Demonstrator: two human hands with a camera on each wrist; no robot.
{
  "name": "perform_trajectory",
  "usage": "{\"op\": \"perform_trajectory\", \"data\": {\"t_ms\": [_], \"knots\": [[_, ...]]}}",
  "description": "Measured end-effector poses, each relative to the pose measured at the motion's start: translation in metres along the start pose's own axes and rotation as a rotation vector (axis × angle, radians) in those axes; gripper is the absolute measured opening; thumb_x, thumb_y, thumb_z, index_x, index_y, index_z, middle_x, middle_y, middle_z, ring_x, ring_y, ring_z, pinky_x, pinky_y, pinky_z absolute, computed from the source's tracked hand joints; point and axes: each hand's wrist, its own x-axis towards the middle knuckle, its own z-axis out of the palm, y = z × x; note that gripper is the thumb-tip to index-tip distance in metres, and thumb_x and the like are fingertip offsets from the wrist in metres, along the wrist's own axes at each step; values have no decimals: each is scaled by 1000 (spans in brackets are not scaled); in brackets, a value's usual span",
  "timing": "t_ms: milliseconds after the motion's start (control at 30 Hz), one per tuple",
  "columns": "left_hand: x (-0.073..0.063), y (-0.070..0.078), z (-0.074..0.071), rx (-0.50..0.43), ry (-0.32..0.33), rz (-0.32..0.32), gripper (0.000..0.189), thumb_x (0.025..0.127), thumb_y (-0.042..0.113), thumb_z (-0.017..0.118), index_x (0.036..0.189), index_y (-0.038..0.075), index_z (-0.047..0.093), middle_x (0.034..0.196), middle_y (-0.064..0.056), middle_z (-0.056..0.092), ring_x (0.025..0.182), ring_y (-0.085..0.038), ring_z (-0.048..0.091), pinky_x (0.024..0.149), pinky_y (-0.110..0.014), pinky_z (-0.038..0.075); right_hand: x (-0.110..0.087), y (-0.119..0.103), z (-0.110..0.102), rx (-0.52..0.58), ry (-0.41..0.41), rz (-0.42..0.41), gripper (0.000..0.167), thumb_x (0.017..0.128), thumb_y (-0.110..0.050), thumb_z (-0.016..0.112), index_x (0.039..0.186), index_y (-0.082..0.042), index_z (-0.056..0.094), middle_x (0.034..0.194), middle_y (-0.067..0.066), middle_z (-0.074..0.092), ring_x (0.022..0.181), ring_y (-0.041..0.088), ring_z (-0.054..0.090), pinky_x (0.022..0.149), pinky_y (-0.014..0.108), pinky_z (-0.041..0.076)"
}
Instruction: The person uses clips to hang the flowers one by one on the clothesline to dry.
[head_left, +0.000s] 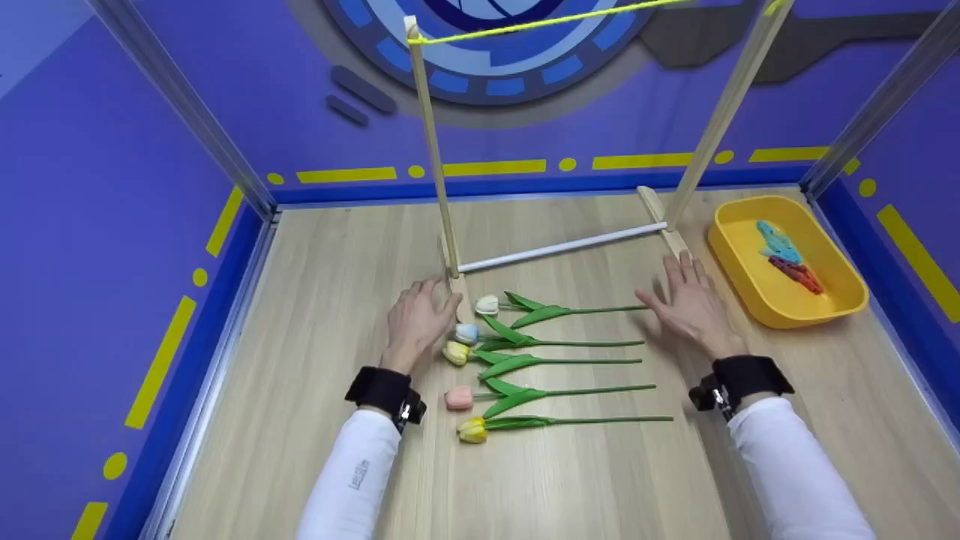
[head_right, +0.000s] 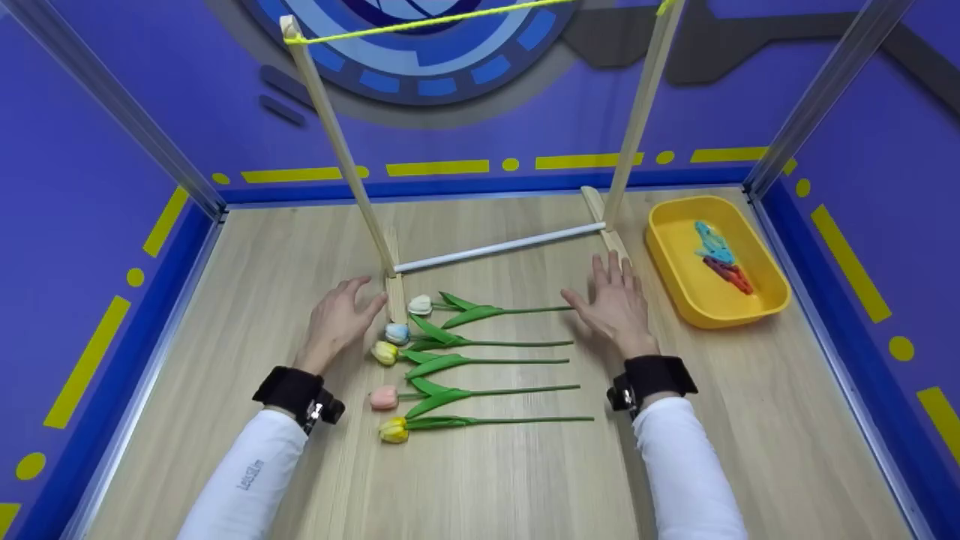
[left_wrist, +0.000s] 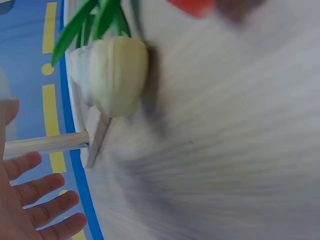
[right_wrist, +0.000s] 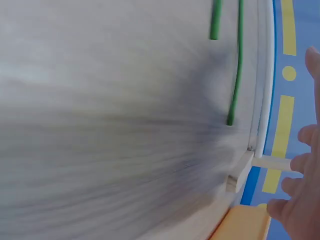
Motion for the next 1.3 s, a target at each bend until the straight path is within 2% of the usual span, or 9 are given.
{"op": "perform_trajectory", "data": {"t_ms": [167,367,467,600,700,833,1067,1300], "knots": [[17,18,-8,-129,76,-3,56,97,47,57,143,15,52,138,-14,60,118,-37,62,94,-51,51,17,-5,-23,54,18,24,100,92,-70,46,159,-4,10,165,27,2,152,49,4,120,65,10],[39,42,-21,-227,103,-4,59,99,41,56,150,13,42,144,-14,55,122,-36,59,100,-49,48,31,-14,-40,71,13,44,101,92,-72,45,160,-11,2,166,22,-4,153,47,1,118,68,12],[49,51,-25,-276,127,-14,61,100,38,57,152,12,39,145,-16,53,125,-36,58,102,-49,47,33,-18,-39,53,-4,41,101,91,-74,43,160,-15,-1,166,21,-6,152,47,1,119,67,10],[60,60,-27,-342,177,-14,61,100,33,58,152,9,37,144,-17,54,126,-35,58,103,-47,48,33,-23,-29,49,-9,22,97,92,-72,43,160,-17,2,166,21,-5,151,51,4,118,68,10],[65,63,-29,-377,231,-3,56,101,25,57,150,5,39,138,-19,58,120,-34,61,98,-46,51,31,-27,-21,57,-24,7,94,93,-71,45,161,-19,5,167,19,-5,151,51,5,117,70,12],[69,63,-31,-368,278,14,51,104,17,52,149,0,38,131,-20,61,109,-34,66,88,-43,55,30,-29,-12,45,-53,-19,93,93,-71,44,161,-19,6,167,16,-6,153,46,3,117,69,13],[75,59,-30,-277,279,53,43,106,15,47,144,-3,44,121,-22,61,97,-36,67,78,-45,55,27,-27,-1,41,-68,-37,89,96,-66,44,160,-14,11,167,21,-1,152,48,8,116,68,17],[82,47,-39,-245,246,9,38,106,17,45,138,-2,47,118,-21,62,97,-36,67,78,-46,56,23,-20,6,45,-47,-51,87,97,-65,44,159,-11,17,166,22,6,152,47,9,117,68,17]]}}
